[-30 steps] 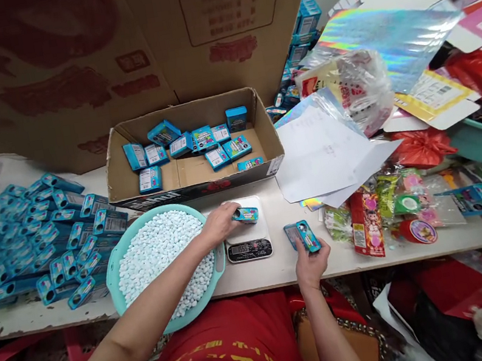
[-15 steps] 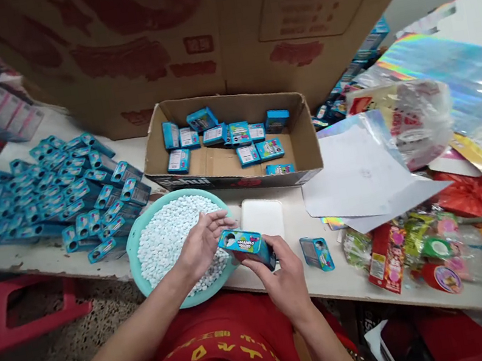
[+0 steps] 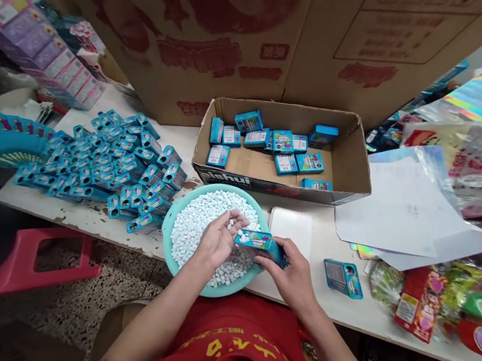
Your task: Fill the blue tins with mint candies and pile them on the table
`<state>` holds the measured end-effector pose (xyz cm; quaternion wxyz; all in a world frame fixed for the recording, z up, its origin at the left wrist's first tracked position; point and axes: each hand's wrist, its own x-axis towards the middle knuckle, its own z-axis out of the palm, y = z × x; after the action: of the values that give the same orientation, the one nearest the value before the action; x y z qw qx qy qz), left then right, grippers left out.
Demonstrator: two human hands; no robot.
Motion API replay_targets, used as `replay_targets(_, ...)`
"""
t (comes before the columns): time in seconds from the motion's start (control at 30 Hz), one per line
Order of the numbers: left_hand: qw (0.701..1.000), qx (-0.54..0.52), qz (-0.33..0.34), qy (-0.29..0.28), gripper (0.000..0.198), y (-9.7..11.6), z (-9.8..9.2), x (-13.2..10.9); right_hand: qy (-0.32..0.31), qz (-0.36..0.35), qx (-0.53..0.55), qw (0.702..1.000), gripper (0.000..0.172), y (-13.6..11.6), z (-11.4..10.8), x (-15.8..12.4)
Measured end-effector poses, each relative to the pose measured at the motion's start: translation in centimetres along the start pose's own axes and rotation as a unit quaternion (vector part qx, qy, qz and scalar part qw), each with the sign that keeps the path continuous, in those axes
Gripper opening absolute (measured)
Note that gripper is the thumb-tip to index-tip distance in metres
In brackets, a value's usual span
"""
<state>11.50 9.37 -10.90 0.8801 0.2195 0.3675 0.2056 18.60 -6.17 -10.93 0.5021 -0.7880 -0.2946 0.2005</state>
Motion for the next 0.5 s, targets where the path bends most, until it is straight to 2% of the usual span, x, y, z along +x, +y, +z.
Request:
replay_targets(0.1, 0.998, 0.063, 0.021, -0.020, 0.019, 0.6, -1.2, 0.1, 0.001, 0.044, 0.067, 0.997, 0.038, 0.3, 0.7, 0.0)
replay_targets(0.17, 0.982, 0.177, 0.070, -0.005, 0.021, 1.4, -1.8, -0.2, 0.004, 0.059, 0.112, 0.992, 0.038, 0.3, 1.0, 0.1)
replay_targets(0.23, 0.939, 0.305, 0.156, 0.019, 0.022, 2.4, -2.2, -0.8, 0.014, 0.058, 0.133, 0.989, 0.037, 0.3, 1.3, 0.4)
replay_targets(0.3, 0.893, 0.391, 0.223, 0.003, 0.027, 3.3, -2.3, -1.5, 0.020, 0.042, 0.128, 0.991, 0.037, 0.3, 1.8, 0.9)
replay_targets(0.4, 0.844, 0.476, 0.234, -0.081, 0.028, 4.3, -2.1, -2.4, -0.002, 0.003, 0.103, 0.995, 0.037, 0.3, 3.0, 1.5)
replay_targets(0.43, 0.831, 0.498, 0.229, -0.096, 0.023, 4.5, -2.1, -2.5, -0.011, -0.008, 0.096, 0.995, 0.037, 0.2, 3.5, 1.6)
replay_targets(0.5, 0.816, 0.524, 0.230, -0.086, 0.014, 4.9, -2.2, -2.5, -0.022, -0.016, 0.085, 0.996, 0.038, 0.1, 4.2, 1.6)
